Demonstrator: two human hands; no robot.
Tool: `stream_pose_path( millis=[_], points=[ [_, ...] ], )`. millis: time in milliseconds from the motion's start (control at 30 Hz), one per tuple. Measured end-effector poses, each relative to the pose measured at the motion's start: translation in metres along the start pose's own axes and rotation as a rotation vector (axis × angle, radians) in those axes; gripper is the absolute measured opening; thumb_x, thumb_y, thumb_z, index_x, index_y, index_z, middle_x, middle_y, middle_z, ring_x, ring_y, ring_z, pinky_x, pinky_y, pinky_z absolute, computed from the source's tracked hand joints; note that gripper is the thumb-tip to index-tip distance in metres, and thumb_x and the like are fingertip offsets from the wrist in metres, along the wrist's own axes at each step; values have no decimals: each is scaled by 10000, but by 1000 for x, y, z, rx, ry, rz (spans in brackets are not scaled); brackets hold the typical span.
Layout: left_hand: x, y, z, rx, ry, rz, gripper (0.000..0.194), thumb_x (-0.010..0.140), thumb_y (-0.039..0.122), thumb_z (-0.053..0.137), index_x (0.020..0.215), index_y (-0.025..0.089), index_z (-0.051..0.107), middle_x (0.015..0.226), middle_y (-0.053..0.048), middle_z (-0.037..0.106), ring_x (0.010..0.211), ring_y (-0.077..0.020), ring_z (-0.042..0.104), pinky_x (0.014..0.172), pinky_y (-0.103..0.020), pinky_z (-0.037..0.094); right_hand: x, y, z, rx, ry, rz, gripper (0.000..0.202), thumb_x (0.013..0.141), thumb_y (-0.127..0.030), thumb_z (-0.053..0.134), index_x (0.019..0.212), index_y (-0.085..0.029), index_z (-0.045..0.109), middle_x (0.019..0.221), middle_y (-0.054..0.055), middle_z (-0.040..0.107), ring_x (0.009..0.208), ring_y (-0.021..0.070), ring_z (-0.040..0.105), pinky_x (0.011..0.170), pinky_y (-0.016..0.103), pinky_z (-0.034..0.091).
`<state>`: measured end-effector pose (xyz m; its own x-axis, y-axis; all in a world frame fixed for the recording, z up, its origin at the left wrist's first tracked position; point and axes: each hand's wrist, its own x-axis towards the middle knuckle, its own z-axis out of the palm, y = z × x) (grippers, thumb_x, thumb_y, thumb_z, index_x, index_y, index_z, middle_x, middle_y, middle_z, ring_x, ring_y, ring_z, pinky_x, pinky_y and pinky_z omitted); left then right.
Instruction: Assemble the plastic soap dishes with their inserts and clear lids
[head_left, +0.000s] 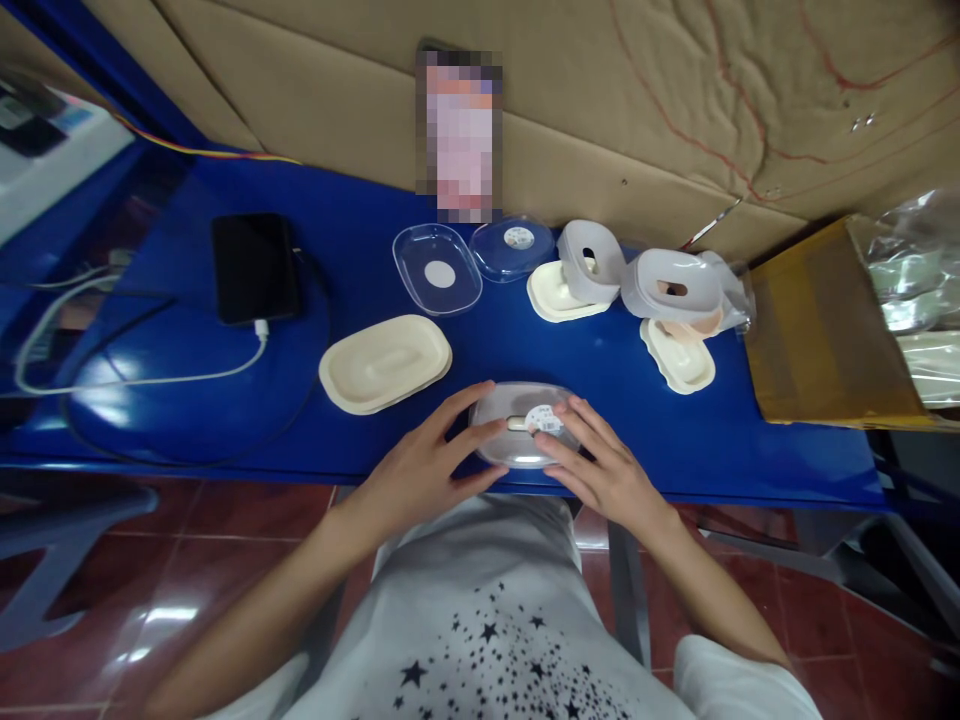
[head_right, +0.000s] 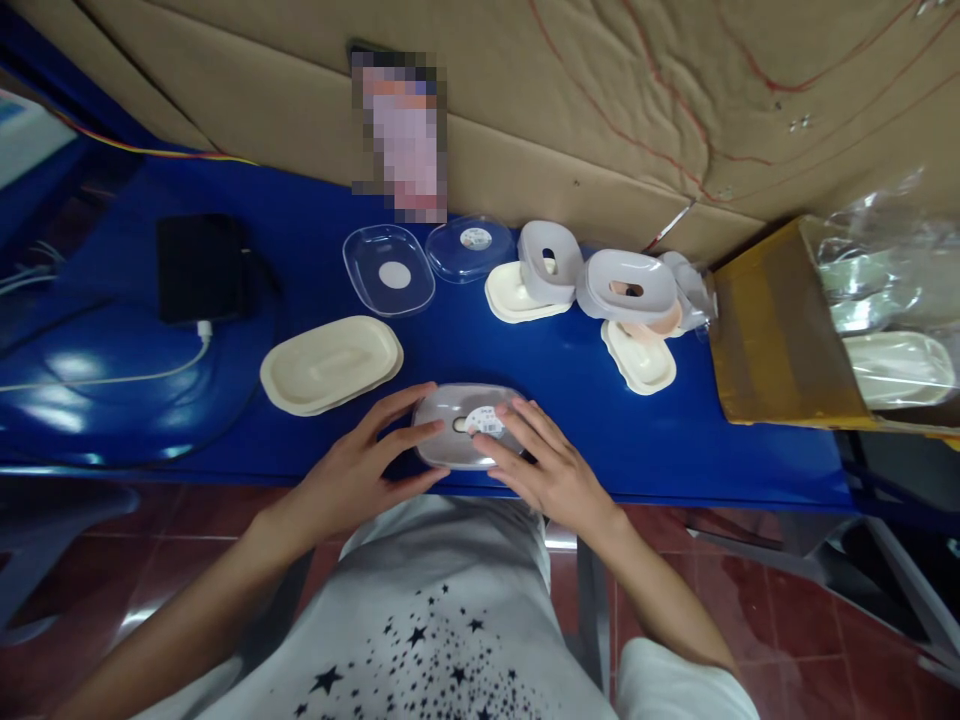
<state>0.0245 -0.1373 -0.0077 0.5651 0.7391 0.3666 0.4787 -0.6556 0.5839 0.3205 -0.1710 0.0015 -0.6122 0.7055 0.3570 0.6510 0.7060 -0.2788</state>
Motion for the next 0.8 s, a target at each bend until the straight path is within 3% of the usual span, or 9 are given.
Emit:
stream_pose_path(
  millis=[100, 233, 400, 533, 633, 800],
  points=[
    [6, 0, 3, -30, -18, -34, 450, 1057, 373, 698, 1463, 273, 531, 1689, -174, 440, 1476, -347, 597, 1076, -517, 654, 3, 3, 0, 8, 2, 26, 832, 1034, -197, 712, 1738, -356, 295, 1757, 88, 415, 1655, 319, 344, 1289, 554, 475],
    [8, -3, -5, 136, 13, 3, 539, 1080, 345, 663, 1573, 247, 468, 1743, -207, 378, 1563, -380, 494, 1167, -577, 576, 8, 12, -4, -60, 2, 98, 756, 1064, -229, 663, 1729, -353, 327, 1705, 105, 490, 1637, 327, 383, 1261, 581, 491],
    [-7, -22, -29, 429, 260, -155, 539, 1028, 271, 721, 1538, 313, 552, 1653, -144, 539, 1542, -432, 502, 1250, -713, 416, 12, 29, -13, -265, 75, 322, 669, 1090, -243, 590, 1711, -361, 374, 1716, 102, 483, 1631, 378, 379, 1283, 696, 373],
    [-22, -32, -33, 510, 186, -184, 288, 1062, 263, 652, 1350, 246, 661, 1501, -160, 671, 1382, -417, 651, 1183, -704, 458, 25, 27, -17, -375, 175, 473, 672, 1094, -281, 575, 1725, -336, 348, 1798, 134, 324, 1649, 449, 306, 1264, 794, 277],
    [-26, -28, -29, 464, 134, -101, 137, 1059, 222, 641, 1184, 237, 696, 1410, -128, 727, 1274, -361, 716, 1161, -651, 485, 45, 13, -12, -319, 169, 408, 723, 1093, -311, 580, 1750, -319, 279, 1794, 134, 334, 1650, 434, 309, 1283, 757, 287],
    [-26, -14, -21, 394, 76, -2, 131, 1055, 211, 665, 1180, 233, 699, 1389, -118, 737, 1256, -330, 720, 1167, -610, 475, 78, -13, 5, -207, -111, 123, 596, 1092, -193, 507, 1683, -222, 432, 1711, 129, 489, 1605, 338, 427, 1322, 622, 343]
  ],
)
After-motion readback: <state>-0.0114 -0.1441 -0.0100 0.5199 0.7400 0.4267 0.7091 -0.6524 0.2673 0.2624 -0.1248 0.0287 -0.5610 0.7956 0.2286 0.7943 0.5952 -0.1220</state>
